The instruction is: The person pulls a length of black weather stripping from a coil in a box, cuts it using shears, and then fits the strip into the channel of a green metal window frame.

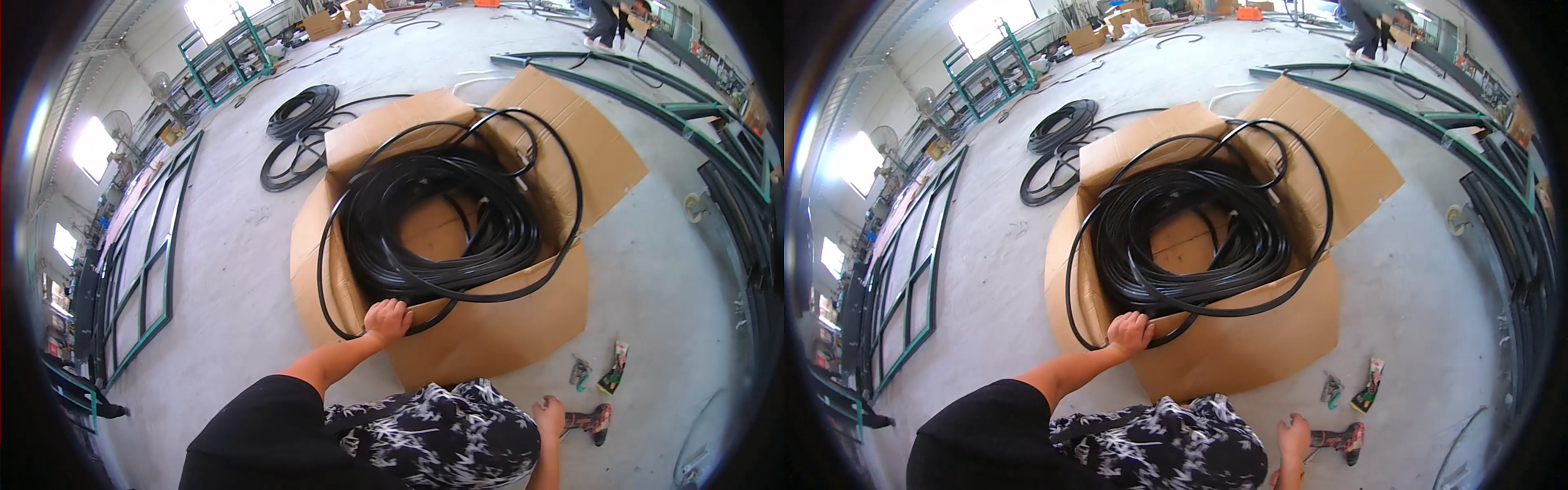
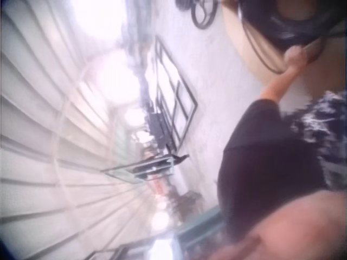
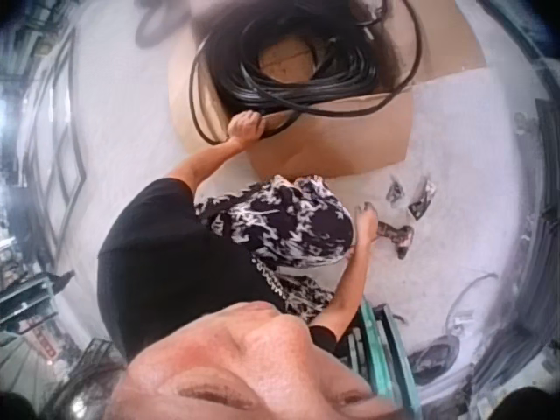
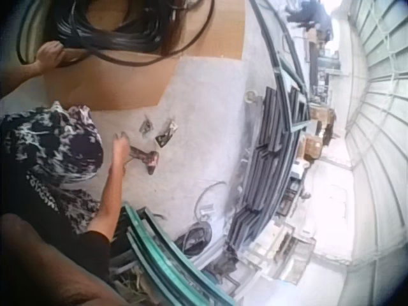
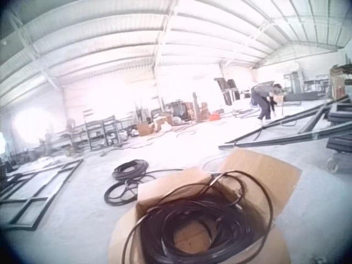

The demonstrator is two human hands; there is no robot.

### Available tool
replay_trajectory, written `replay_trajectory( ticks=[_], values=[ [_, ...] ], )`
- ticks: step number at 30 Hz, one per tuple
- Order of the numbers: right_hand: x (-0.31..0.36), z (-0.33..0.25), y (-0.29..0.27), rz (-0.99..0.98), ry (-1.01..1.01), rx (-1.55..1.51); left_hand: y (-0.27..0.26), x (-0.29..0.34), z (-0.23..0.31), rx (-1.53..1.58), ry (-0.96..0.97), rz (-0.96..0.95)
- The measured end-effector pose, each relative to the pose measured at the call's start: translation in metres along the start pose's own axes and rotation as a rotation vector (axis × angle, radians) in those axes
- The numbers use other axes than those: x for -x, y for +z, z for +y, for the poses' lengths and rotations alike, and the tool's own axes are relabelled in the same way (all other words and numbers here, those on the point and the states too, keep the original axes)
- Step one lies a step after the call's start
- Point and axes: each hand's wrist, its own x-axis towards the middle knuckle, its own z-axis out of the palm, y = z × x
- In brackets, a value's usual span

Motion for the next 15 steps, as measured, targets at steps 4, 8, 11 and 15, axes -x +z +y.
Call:
replay_trajectory(
  ticks=[4, 8, 11, 15],
  values=[
    [-0.003, -0.003, -0.049, 0.041, -0.127, -0.257, 0.005, -0.008, 0.010, 0.019, 0.013, -0.010],
    [-0.009, -0.020, -0.088, 0.179, -0.116, -0.335, 0.005, -0.006, 0.002, 0.010, 0.025, -0.031],
    [-0.034, -0.058, -0.106, 0.173, -0.174, -0.281, 0.001, -0.012, 0.000, 0.031, 0.026, -0.088],
    [-0.085, -0.143, -0.118, 0.328, -0.500, -0.070, -0.018, -0.022, 0.004, 0.169, -0.057, -0.253]
  ],
)
